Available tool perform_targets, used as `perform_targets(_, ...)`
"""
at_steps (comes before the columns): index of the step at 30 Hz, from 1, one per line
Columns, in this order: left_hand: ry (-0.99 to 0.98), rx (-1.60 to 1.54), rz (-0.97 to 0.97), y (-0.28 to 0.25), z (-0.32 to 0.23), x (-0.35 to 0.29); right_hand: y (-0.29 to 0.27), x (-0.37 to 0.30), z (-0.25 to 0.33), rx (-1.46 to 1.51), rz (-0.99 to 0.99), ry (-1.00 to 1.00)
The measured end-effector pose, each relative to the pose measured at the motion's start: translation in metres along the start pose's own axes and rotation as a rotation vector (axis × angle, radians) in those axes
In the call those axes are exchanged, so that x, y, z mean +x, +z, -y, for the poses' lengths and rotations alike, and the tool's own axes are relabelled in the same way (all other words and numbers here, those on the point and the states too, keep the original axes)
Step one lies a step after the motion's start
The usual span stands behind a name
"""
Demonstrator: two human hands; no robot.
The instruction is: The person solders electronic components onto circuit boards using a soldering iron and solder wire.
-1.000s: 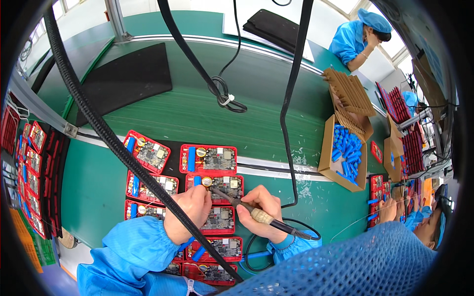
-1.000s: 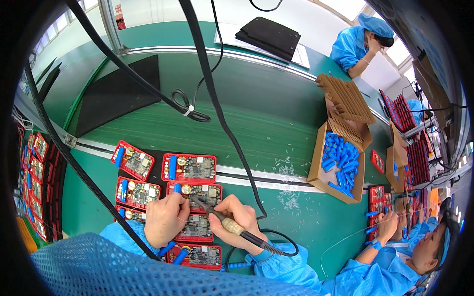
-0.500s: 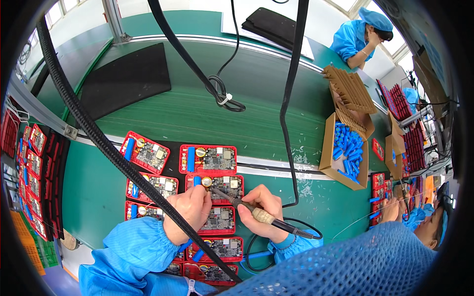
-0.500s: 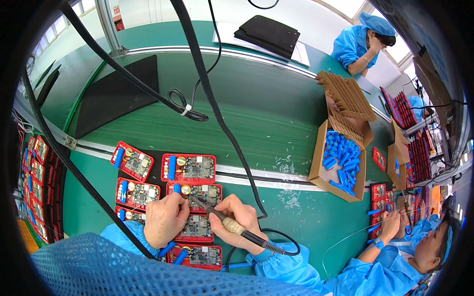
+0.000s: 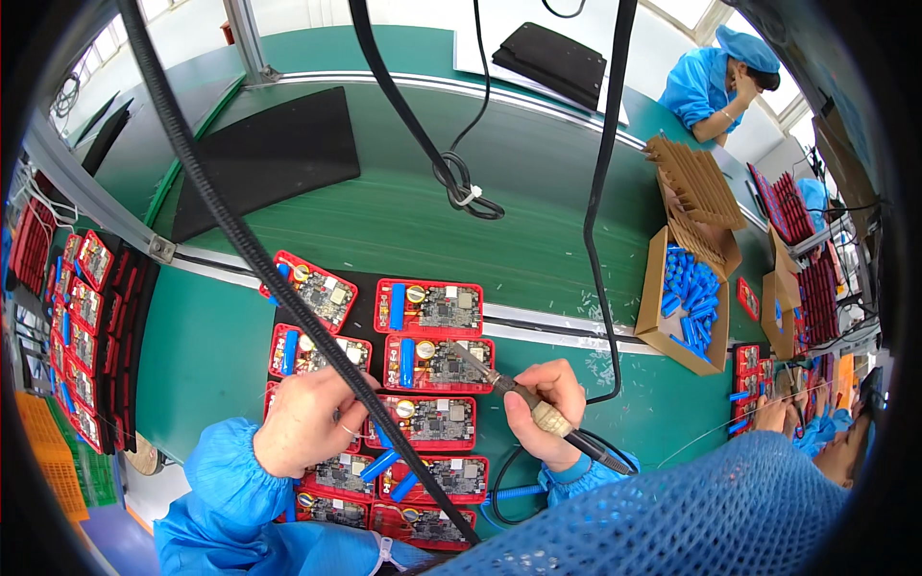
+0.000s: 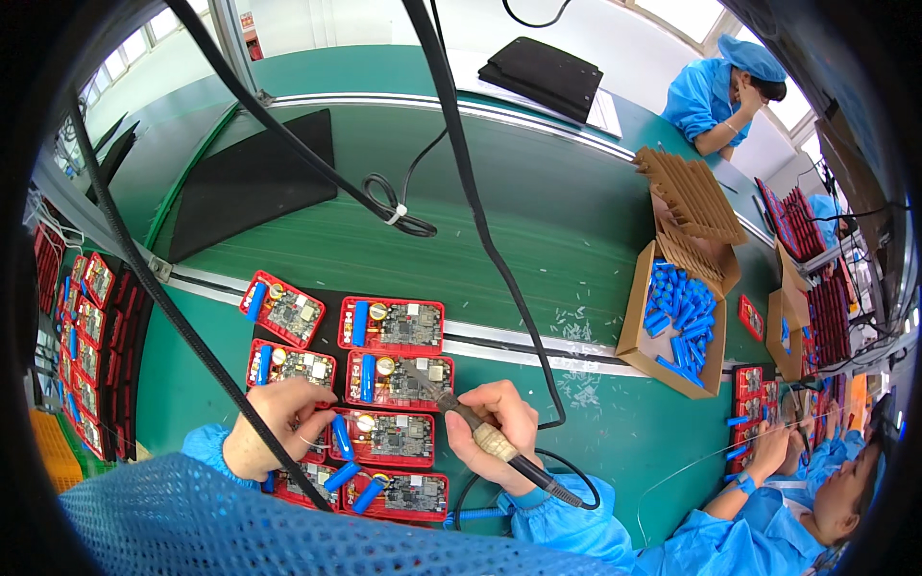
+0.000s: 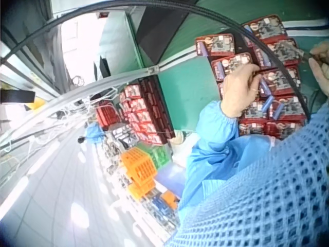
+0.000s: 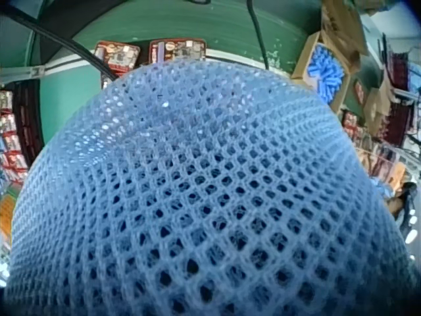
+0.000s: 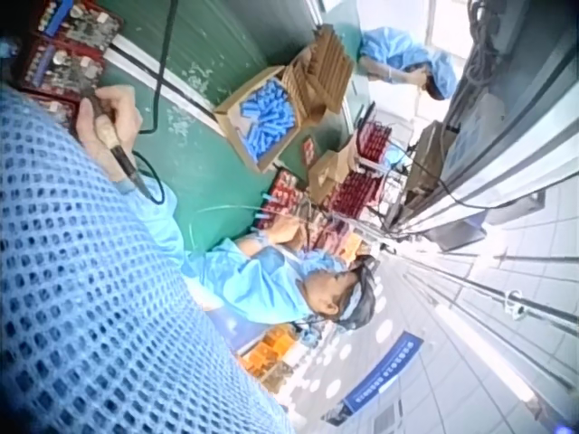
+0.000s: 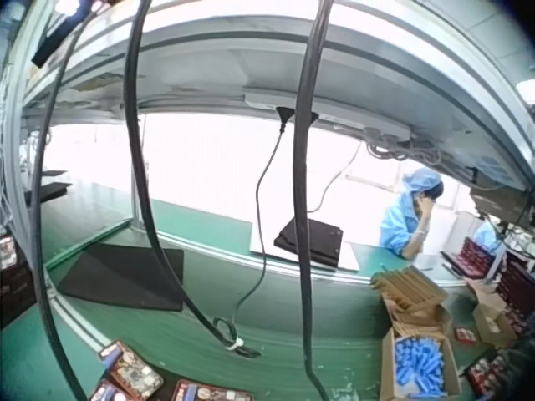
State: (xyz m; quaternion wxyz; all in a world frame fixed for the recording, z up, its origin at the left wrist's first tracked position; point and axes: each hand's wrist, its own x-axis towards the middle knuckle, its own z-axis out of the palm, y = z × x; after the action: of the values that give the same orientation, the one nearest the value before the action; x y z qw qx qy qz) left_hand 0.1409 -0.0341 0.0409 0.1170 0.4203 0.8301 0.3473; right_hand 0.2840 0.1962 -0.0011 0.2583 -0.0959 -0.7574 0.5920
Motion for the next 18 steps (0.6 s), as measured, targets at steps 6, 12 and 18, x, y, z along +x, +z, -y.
perform_targets(6,-0.076,0.021,0.071,0.013,0.001,-0.004,0.005,0.005,0.004,-0.192,0.105,-0.176)
perform_targets(12,-0.082,0.022,0.124,0.022,0.002,0.009,0.009,0.007,0.009,-0.232,0.232,-0.310)
perform_targets(18,-0.229,-0.048,0.196,0.017,-0.005,0.017,0.008,0.005,0.018,-0.250,0.291,-0.289)
